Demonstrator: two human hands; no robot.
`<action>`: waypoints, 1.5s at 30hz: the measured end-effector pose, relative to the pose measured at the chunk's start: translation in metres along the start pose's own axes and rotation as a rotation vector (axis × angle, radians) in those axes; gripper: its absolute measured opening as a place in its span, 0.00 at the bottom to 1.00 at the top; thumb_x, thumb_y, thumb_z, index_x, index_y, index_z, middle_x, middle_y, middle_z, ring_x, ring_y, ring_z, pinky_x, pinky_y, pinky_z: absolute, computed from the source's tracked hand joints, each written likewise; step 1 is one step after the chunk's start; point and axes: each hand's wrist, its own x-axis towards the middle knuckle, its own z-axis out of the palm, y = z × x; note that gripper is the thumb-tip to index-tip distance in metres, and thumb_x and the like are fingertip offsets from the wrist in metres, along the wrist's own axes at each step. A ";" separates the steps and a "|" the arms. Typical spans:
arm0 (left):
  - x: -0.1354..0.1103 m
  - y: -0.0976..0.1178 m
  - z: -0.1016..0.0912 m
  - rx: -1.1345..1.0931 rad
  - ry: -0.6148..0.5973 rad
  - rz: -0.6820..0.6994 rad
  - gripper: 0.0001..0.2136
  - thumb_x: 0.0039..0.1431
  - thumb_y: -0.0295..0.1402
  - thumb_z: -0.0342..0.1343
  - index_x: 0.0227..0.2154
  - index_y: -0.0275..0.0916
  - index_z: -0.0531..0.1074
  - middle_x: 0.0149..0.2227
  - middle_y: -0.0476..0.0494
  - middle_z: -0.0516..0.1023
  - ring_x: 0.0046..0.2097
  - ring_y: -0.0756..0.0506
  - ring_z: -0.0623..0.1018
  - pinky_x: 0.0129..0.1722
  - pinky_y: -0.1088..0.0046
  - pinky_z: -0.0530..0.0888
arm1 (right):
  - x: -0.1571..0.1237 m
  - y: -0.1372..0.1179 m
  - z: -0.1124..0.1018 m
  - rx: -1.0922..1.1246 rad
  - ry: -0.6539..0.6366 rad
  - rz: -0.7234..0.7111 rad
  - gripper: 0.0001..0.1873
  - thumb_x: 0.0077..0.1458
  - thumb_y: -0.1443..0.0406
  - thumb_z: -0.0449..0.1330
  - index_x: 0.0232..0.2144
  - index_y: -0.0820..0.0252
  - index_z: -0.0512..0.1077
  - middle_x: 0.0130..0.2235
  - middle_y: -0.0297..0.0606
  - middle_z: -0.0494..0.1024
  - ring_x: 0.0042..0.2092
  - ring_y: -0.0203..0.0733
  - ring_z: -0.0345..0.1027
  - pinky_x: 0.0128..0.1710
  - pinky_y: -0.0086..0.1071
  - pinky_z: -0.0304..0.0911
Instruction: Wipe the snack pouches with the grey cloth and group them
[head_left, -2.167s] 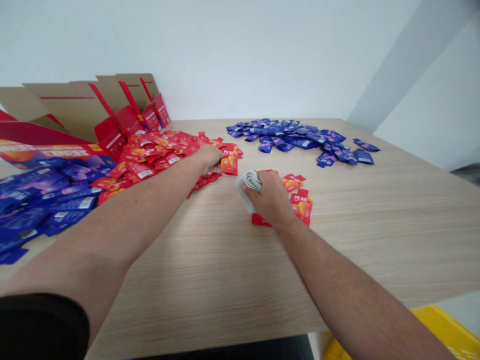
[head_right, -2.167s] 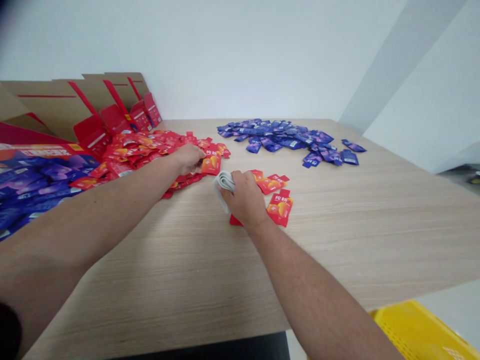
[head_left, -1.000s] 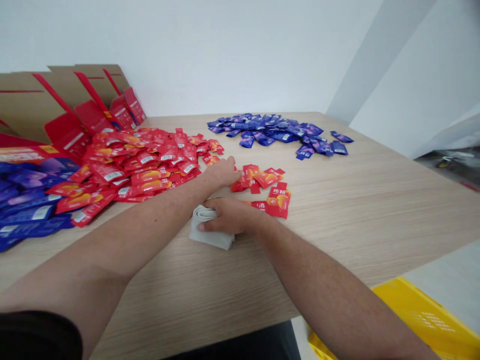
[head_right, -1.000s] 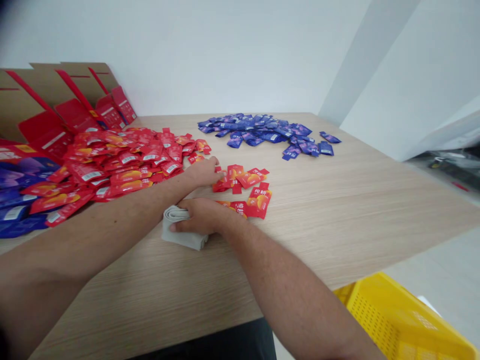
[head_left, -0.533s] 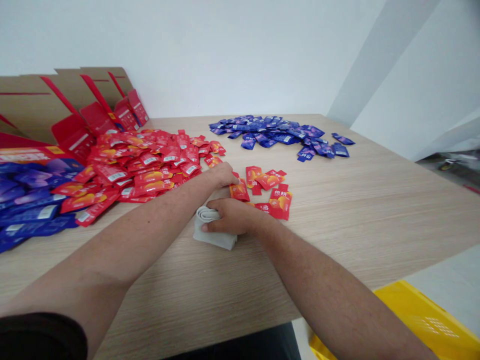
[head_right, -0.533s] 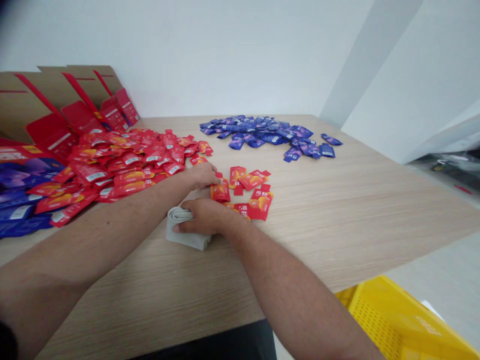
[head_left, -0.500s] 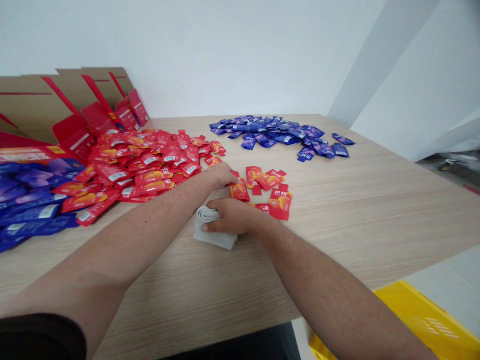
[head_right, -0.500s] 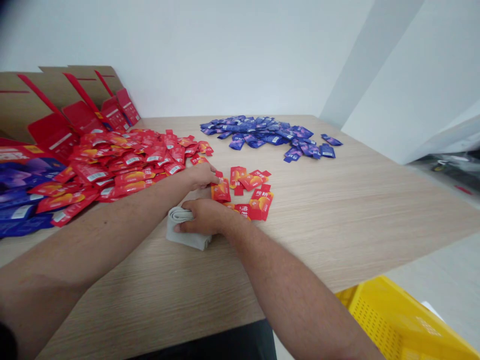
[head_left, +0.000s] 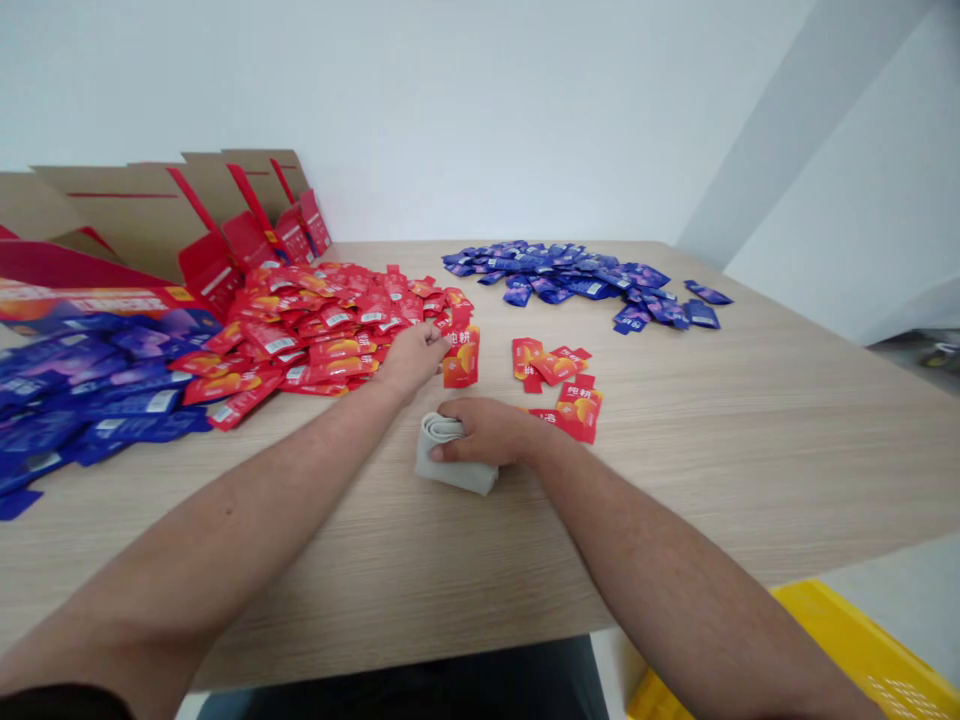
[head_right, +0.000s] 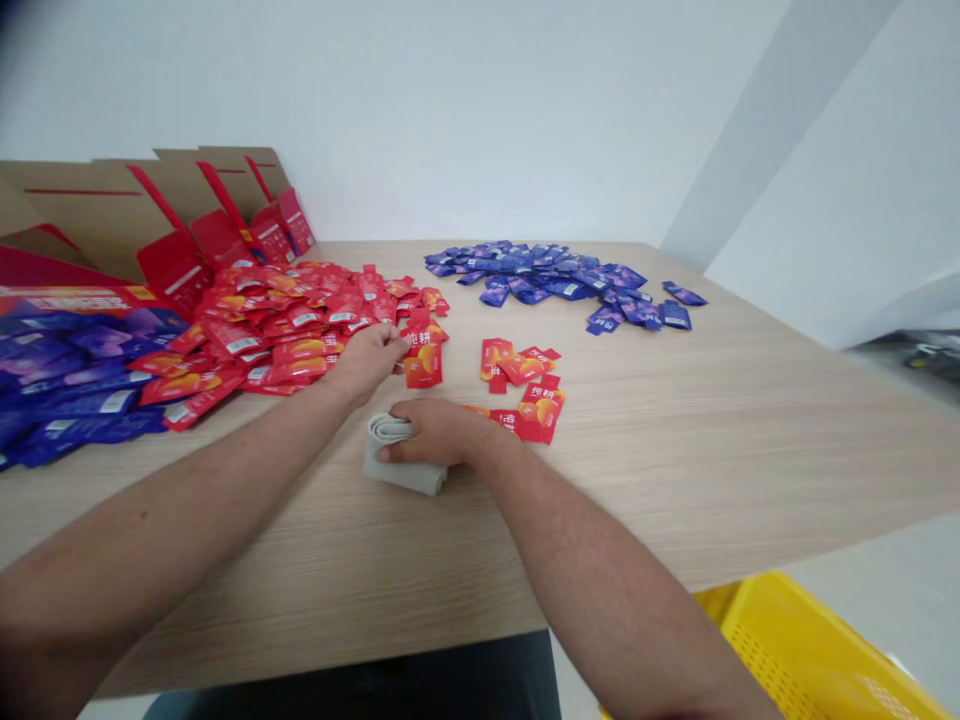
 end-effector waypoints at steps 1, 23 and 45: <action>-0.005 -0.004 -0.011 -0.008 0.037 0.026 0.11 0.55 0.35 0.57 0.23 0.40 0.61 0.21 0.54 0.63 0.24 0.52 0.69 0.26 0.76 0.72 | -0.001 -0.001 0.000 0.019 -0.006 -0.007 0.17 0.55 0.54 0.65 0.39 0.61 0.72 0.39 0.37 0.79 0.37 0.39 0.70 0.34 0.29 0.57; -0.108 -0.036 -0.046 -0.588 -0.376 -0.085 0.10 0.52 0.37 0.63 0.26 0.39 0.68 0.30 0.49 0.73 0.32 0.49 0.73 0.34 0.71 0.73 | -0.007 -0.026 0.003 -0.086 0.586 0.106 0.15 0.60 0.52 0.59 0.33 0.56 0.65 0.34 0.35 0.71 0.38 0.42 0.64 0.36 0.33 0.55; -0.111 -0.029 -0.051 -0.409 -0.355 0.104 0.06 0.53 0.33 0.56 0.24 0.40 0.67 0.33 0.46 0.75 0.34 0.47 0.73 0.34 0.71 0.71 | -0.009 -0.025 0.002 -0.039 0.617 0.153 0.15 0.59 0.51 0.59 0.32 0.55 0.65 0.34 0.36 0.73 0.38 0.43 0.67 0.36 0.34 0.58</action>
